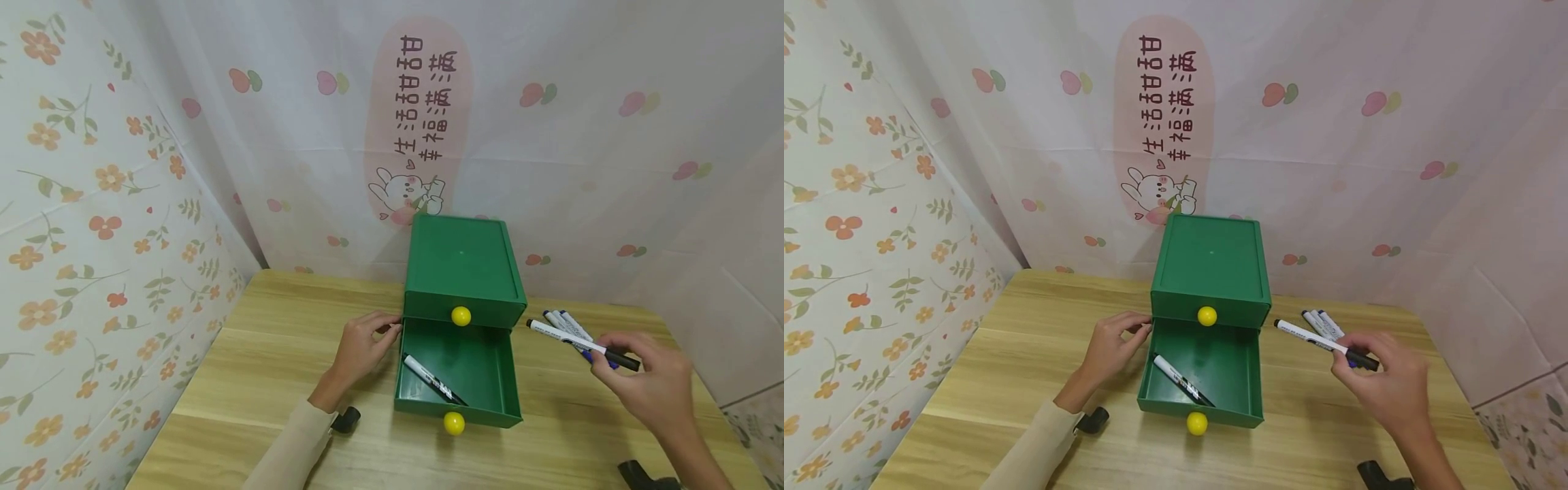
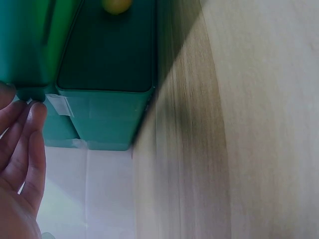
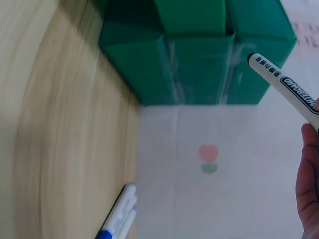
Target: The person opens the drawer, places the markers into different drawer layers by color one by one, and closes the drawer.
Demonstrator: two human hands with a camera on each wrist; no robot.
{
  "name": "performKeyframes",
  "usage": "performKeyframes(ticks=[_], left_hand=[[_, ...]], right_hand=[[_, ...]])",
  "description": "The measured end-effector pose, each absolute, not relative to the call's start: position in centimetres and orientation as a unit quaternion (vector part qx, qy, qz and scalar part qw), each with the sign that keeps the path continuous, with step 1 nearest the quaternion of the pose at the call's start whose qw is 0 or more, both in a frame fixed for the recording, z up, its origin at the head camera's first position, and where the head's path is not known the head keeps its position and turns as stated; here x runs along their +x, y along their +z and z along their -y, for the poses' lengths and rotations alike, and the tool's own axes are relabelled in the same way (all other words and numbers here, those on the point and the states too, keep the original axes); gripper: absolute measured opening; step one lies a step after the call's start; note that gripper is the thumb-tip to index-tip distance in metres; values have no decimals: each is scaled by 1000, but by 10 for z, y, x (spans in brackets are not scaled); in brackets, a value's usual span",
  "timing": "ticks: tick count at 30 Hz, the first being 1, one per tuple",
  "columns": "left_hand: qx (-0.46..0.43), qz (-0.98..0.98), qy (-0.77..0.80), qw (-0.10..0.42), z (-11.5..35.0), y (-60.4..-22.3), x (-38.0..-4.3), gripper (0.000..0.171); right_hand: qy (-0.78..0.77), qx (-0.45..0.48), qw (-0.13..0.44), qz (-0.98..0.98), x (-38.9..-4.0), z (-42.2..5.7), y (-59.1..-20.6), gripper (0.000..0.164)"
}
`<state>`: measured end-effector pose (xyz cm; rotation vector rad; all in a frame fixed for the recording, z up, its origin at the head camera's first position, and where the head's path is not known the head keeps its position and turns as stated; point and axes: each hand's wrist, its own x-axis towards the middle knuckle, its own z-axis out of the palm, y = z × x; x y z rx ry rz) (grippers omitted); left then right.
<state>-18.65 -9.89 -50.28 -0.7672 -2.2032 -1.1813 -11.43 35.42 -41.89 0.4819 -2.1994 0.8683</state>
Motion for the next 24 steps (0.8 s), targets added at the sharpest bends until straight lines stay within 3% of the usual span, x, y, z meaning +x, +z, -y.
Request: performKeyframes(ticks=[16, 24], left_hand=[[-280, 815, -436, 259, 99, -502, -185, 15], [-282, 816, -432, 258, 98, -502, -187, 15]], right_hand=[[343, 278, 346, 828, -115, -302, -400, 29], [289, 347, 326, 831, -128, -278, -391, 10]])
